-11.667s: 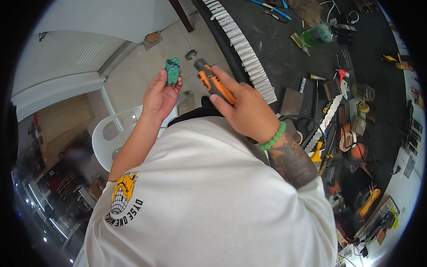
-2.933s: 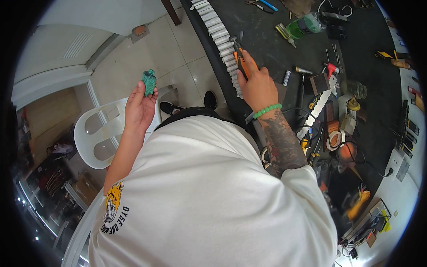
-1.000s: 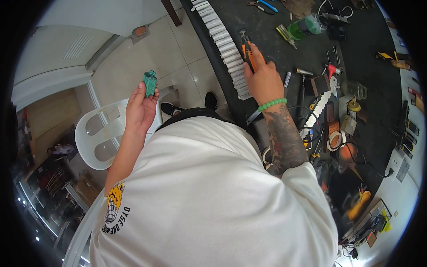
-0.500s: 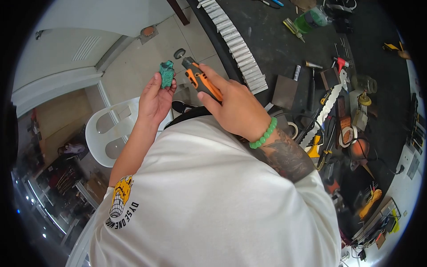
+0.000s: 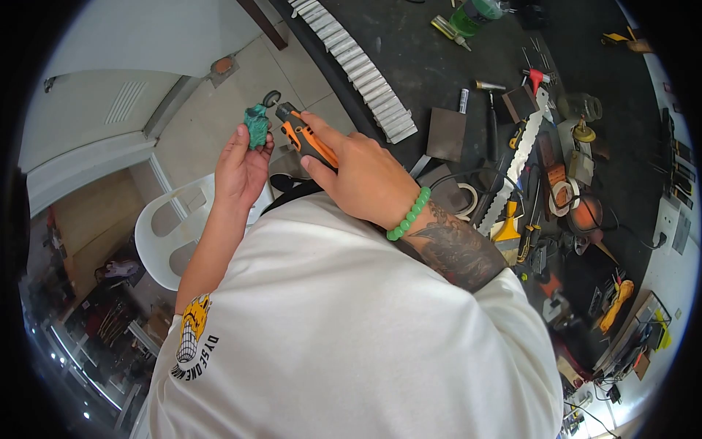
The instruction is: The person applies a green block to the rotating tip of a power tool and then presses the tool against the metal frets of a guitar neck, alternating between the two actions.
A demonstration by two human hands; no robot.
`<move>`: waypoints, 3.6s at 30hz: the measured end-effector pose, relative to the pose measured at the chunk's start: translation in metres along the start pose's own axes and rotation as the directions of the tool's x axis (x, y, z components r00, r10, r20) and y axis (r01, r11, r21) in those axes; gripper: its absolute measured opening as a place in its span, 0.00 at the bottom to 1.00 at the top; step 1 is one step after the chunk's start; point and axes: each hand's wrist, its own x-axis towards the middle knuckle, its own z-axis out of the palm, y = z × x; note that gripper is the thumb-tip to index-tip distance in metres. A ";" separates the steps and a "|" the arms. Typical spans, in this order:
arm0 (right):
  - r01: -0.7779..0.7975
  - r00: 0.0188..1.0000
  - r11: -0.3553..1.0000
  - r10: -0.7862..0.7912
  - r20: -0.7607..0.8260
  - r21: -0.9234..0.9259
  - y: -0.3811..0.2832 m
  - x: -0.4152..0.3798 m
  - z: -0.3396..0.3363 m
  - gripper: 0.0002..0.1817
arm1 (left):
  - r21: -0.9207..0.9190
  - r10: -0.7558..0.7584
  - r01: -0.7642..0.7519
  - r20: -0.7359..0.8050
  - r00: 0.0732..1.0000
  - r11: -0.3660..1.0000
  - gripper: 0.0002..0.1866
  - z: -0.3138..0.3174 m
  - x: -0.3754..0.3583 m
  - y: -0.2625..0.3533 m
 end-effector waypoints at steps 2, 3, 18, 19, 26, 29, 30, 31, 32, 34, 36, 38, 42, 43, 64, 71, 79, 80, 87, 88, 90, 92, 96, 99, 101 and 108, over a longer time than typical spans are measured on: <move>-0.002 1.000 1.000 0.002 -0.006 -0.026 0.001 -0.002 0.000 0.34 | 0.038 0.025 -0.024 -0.023 0.999 0.999 0.16 0.008 -0.002 0.003; 0.000 1.000 0.999 0.000 -0.002 -0.050 0.002 -0.003 -0.001 0.35 | 0.036 0.024 -0.023 -0.020 1.000 0.999 0.16 0.009 -0.001 0.001; -0.281 0.930 0.905 0.175 -0.323 -0.319 0.119 0.026 -0.027 0.34 | 0.039 0.067 -0.064 -0.079 0.995 0.997 0.18 0.001 -0.012 -0.007; -0.296 0.928 0.897 0.189 -0.321 -0.327 0.121 0.028 -0.028 0.34 | 0.040 0.064 -0.061 -0.083 0.994 0.997 0.18 0.000 -0.012 -0.008; -0.267 0.944 0.884 0.160 -0.287 -0.385 0.115 0.035 -0.024 0.34 | 0.029 0.056 -0.053 -0.117 0.991 0.998 0.17 0.001 -0.018 -0.011; -0.262 0.945 0.882 0.150 -0.292 -0.392 0.114 0.035 -0.019 0.34 | 0.029 0.056 -0.053 -0.126 0.990 0.998 0.17 -0.003 -0.020 -0.010; -0.262 0.944 0.882 0.149 -0.295 -0.392 0.112 0.033 -0.018 0.34 | 0.028 0.057 -0.054 -0.127 0.990 0.998 0.17 -0.005 -0.021 -0.011; -0.263 0.943 0.882 0.148 -0.299 -0.392 0.110 0.032 -0.017 0.34 | 0.021 0.058 -0.056 -0.129 0.990 0.998 0.17 -0.006 -0.021 -0.011; -0.262 0.943 0.881 0.148 -0.299 -0.393 0.109 0.032 -0.015 0.34 | 0.015 0.059 -0.058 -0.129 0.990 0.998 0.17 -0.007 -0.021 -0.012; -0.263 0.945 0.880 0.153 -0.288 -0.395 0.107 0.032 -0.011 0.34 | 0.015 0.058 -0.056 -0.128 0.990 0.998 0.17 -0.008 -0.021 -0.012; -0.236 0.954 0.884 0.133 -0.269 -0.403 0.102 0.030 -0.007 0.34 | 0.018 0.057 -0.055 -0.128 0.990 0.998 0.17 -0.008 -0.022 -0.012; -0.210 0.962 0.888 0.113 -0.250 -0.409 0.098 0.029 -0.003 0.34 | 0.015 0.057 -0.056 -0.127 0.990 0.998 0.17 -0.008 -0.022 -0.012; -0.193 0.966 0.889 0.099 -0.238 -0.415 0.096 0.029 0.001 0.34 | 0.009 0.062 -0.061 -0.126 0.990 0.998 0.17 -0.008 -0.022 -0.010; -0.189 0.965 0.891 0.090 -0.248 -0.413 0.099 0.029 0.001 0.35 | 0.007 0.064 -0.064 -0.126 0.990 0.998 0.17 -0.008 -0.022 -0.010; -0.232 0.953 0.874 0.116 -0.280 -0.428 0.107 0.028 -0.003 0.35 | 0.018 0.060 -0.059 -0.137 0.989 0.998 0.17 -0.009 -0.023 -0.010; -0.284 0.934 0.862 0.151 -0.323 -0.419 0.117 0.033 -0.021 0.35 | 0.018 0.059 -0.057 -0.135 0.989 0.998 0.18 -0.008 -0.023 -0.010; -0.203 0.961 0.872 0.090 -0.261 -0.446 0.099 0.029 0.002 0.35 | 0.018 0.056 -0.054 -0.133 0.990 0.998 0.17 -0.007 -0.020 -0.009; -0.204 0.961 0.872 0.092 -0.261 -0.445 0.096 0.029 0.004 0.35 | 0.022 0.054 -0.051 -0.133 0.990 0.998 0.16 -0.007 -0.021 -0.008; -0.199 0.964 0.868 0.090 -0.249 -0.455 0.095 0.030 0.003 0.34 | 0.015 0.059 -0.057 -0.132 0.989 0.998 0.16 -0.009 -0.018 -0.009; -0.197 0.966 0.865 0.090 -0.244 -0.461 0.095 0.029 0.002 0.35 | 0.008 0.058 -0.057 -0.132 0.990 0.998 0.16 -0.010 -0.018 -0.009; -0.209 0.958 0.865 0.086 -0.275 -0.457 0.103 0.029 0.000 0.35 | -0.001 0.057 -0.058 -0.134 0.989 0.998 0.16 -0.011 -0.019 -0.009; -0.221 0.948 0.864 0.081 -0.308 -0.453 0.112 0.032 -0.008 0.35 | -0.006 0.054 -0.056 -0.136 0.989 0.998 0.16 -0.010 -0.019 -0.009; -0.266 0.927 0.860 0.104 -0.359 -0.436 0.123 0.034 -0.021 0.35 | -0.008 0.055 -0.057 -0.137 0.989 0.998 0.16 -0.011 -0.018 -0.010; -0.270 0.931 0.859 0.117 -0.346 -0.435 0.121 0.034 -0.023 0.35 | -0.006 0.055 -0.056 -0.141 0.989 0.998 0.16 -0.010 -0.018 -0.011; -0.256 0.936 0.865 0.110 -0.335 -0.431 0.118 0.033 -0.020 0.35 | -0.014 0.052 -0.054 -0.127 0.990 0.998 0.16 -0.010 -0.017 -0.012; -0.229 0.951 0.866 0.101 -0.292 -0.445 0.107 0.029 -0.003 0.35 | 0.014 0.054 -0.053 -0.145 0.988 0.999 0.16 -0.008 -0.018 -0.010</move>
